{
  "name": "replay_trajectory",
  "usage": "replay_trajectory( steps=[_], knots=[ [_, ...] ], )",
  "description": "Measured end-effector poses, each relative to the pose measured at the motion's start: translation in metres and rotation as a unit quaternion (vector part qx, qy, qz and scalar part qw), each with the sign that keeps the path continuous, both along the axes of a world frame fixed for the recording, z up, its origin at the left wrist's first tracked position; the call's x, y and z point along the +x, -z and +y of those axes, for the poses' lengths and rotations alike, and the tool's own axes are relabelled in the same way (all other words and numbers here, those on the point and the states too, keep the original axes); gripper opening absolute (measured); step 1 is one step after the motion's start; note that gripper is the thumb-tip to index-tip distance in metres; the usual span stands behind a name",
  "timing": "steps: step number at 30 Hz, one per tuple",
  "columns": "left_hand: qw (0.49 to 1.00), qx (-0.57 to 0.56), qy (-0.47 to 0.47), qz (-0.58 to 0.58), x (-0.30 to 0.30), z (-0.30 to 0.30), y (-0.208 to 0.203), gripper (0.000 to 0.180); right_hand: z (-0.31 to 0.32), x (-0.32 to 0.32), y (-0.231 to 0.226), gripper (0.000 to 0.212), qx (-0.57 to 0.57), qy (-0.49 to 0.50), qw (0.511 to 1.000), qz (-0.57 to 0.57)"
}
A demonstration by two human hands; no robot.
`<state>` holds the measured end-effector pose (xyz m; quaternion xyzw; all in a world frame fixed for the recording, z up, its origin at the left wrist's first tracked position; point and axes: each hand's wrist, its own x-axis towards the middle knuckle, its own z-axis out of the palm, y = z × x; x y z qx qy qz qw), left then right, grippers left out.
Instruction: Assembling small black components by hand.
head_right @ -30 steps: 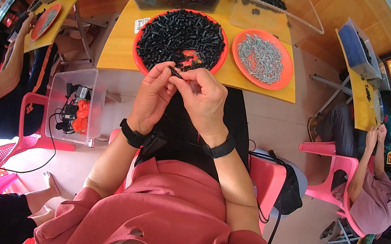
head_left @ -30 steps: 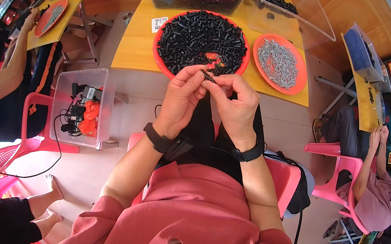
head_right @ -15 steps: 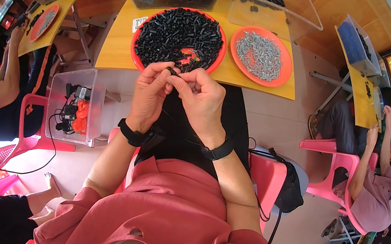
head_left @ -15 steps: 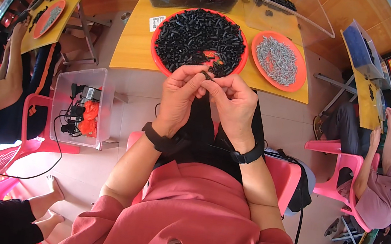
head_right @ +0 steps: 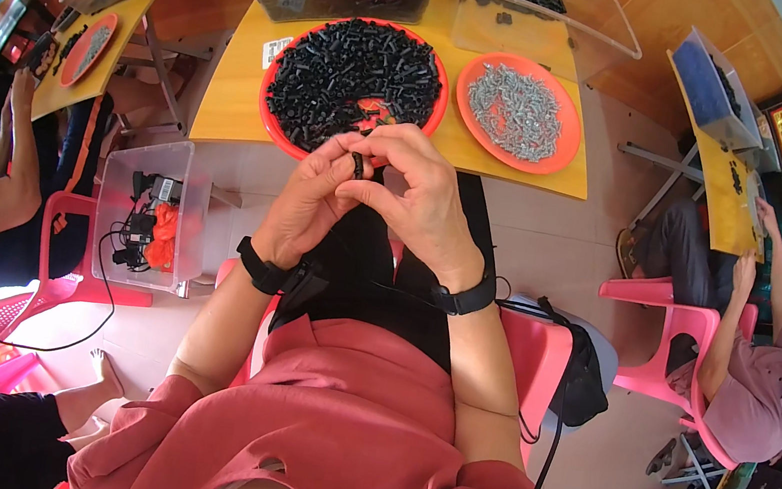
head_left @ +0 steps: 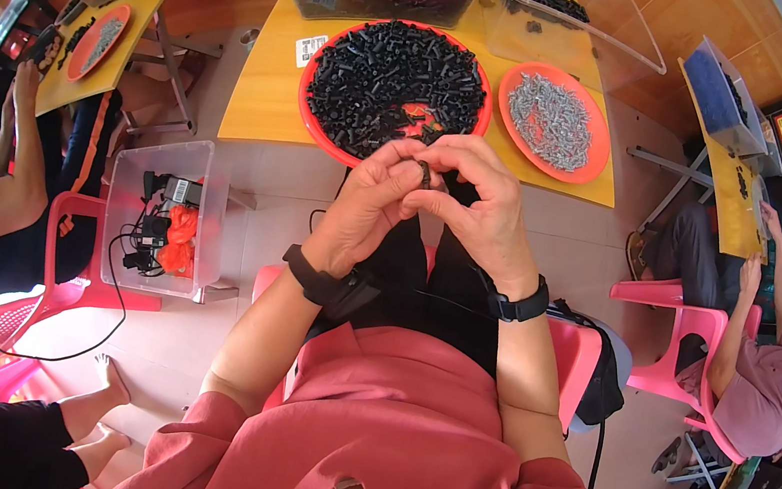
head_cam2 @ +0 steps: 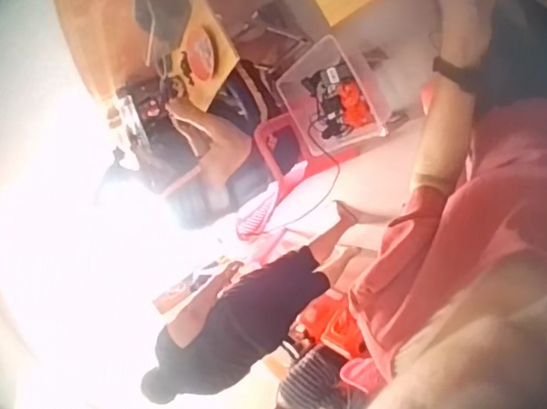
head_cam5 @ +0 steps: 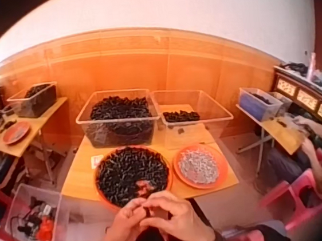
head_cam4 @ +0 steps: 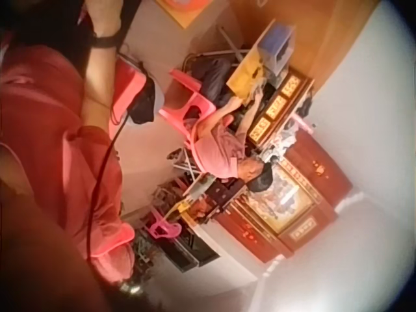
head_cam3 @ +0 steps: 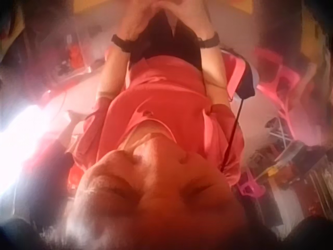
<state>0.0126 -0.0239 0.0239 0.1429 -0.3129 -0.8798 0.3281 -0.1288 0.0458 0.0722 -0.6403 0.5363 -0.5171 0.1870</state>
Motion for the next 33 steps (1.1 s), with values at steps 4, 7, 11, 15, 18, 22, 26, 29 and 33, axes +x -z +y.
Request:
replay_trajectory(
  steps=[4,7,11,15,18,22,26,29,33],
  knots=[
    [0.997,-0.018,0.067,-0.031,0.002,0.0,0.005,0.022,0.002,-0.002,-0.001,0.032,-0.008,0.019,1.0,0.004],
    [0.997,-0.02,0.054,-0.049,0.0,0.004,0.007,0.024,0.004,-0.005,0.003,0.034,-0.021,0.025,0.999,0.036],
    [0.99,-0.061,0.104,-0.07,0.001,0.0,0.012,0.025,0.011,-0.015,-0.002,0.036,0.03,0.003,0.997,0.065],
    [0.977,-0.115,0.109,-0.144,0.002,0.0,0.012,0.024,0.016,-0.026,-0.008,0.031,0.053,-0.026,0.97,0.237],
    [0.964,-0.157,0.141,-0.164,0.001,0.0,0.009,0.023,0.018,-0.031,-0.004,0.031,0.071,-0.04,0.954,0.29],
    [0.949,-0.176,0.201,-0.168,0.002,0.0,0.011,0.022,0.022,-0.033,-0.009,0.032,0.149,-0.083,0.941,0.293],
    [0.945,-0.175,0.219,-0.167,0.003,0.002,0.007,0.022,0.023,-0.031,-0.009,0.035,0.138,-0.079,0.946,0.282],
    [0.947,-0.172,0.217,-0.16,0.003,0.001,0.008,0.024,0.021,-0.031,-0.004,0.035,0.101,-0.075,0.952,0.28],
    [0.965,-0.142,0.152,-0.159,-0.001,0.005,0.012,0.036,0.018,-0.03,0.011,0.034,0.041,-0.036,0.958,0.282]
  ],
)
